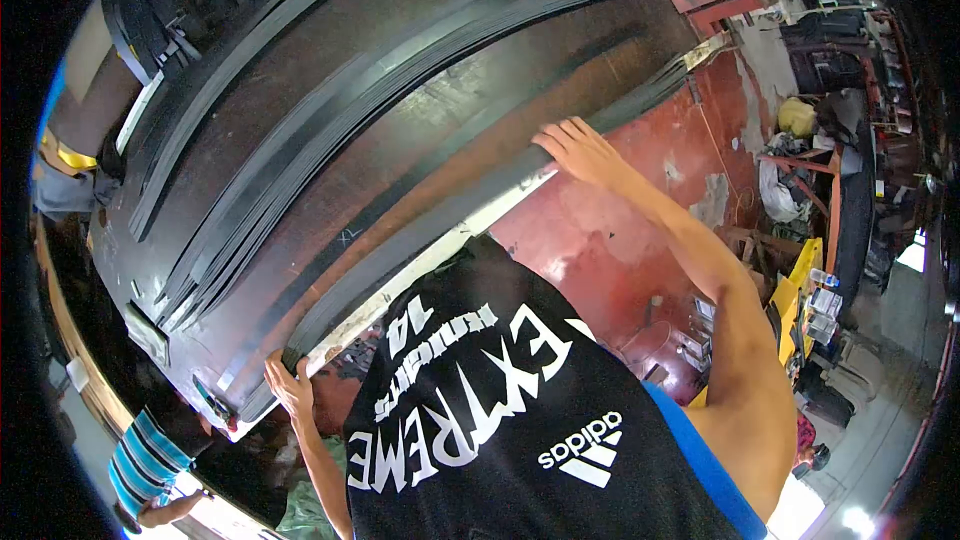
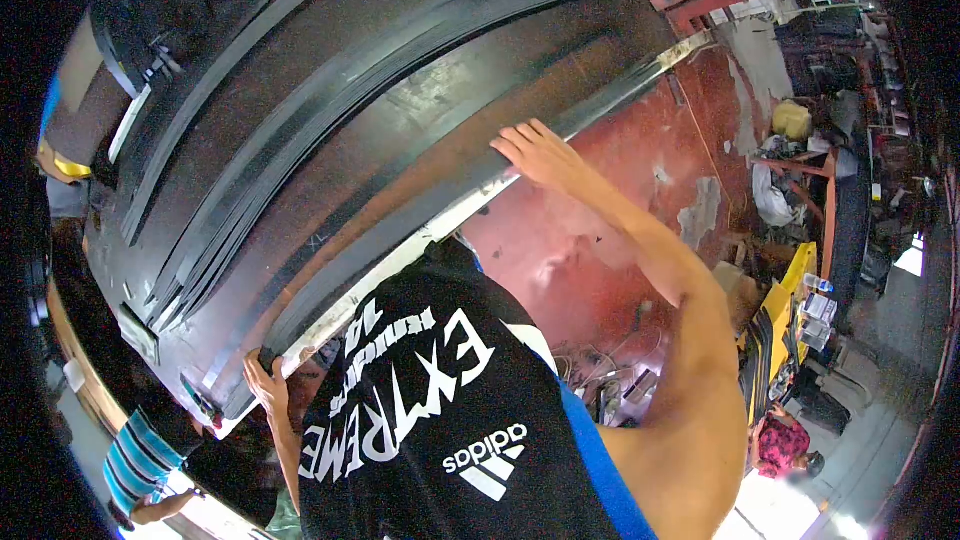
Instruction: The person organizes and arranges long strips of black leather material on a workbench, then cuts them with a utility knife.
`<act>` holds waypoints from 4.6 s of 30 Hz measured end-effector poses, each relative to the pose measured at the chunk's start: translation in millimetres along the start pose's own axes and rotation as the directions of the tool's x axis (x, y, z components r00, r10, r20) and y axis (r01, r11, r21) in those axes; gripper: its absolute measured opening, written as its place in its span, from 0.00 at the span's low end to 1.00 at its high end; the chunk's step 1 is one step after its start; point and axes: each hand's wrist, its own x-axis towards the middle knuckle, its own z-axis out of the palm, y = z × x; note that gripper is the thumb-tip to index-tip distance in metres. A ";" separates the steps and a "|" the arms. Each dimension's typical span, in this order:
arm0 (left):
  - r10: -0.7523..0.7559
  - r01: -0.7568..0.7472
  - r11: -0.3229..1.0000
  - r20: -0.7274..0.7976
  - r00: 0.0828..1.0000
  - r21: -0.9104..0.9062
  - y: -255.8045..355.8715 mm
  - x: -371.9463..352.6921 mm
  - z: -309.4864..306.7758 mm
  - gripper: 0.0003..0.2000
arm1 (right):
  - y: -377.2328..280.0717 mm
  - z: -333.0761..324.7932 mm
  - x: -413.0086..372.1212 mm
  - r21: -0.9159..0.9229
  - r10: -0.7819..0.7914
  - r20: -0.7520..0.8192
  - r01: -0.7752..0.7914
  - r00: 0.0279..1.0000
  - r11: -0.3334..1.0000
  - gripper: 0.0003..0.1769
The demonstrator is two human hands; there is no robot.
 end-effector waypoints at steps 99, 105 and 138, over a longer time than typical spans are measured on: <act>0.020 0.027 0.997 -0.624 0.781 0.066 -81.1 -39.5 18.5 0.12 | -418.4 25.5 214.2 0.247 -0.181 -0.312 0.264 0.933 0.932 0.35; -0.018 0.084 0.994 -0.674 0.738 0.066 -75.6 -36.3 15.6 0.13 | -420.2 23.2 213.7 0.261 -0.173 -0.313 0.259 0.934 0.930 0.37; -0.005 0.073 0.995 -0.660 0.751 0.075 -75.9 -41.3 17.0 0.15 | -422.4 23.4 213.8 0.245 -0.167 -0.313 0.249 0.935 0.937 0.39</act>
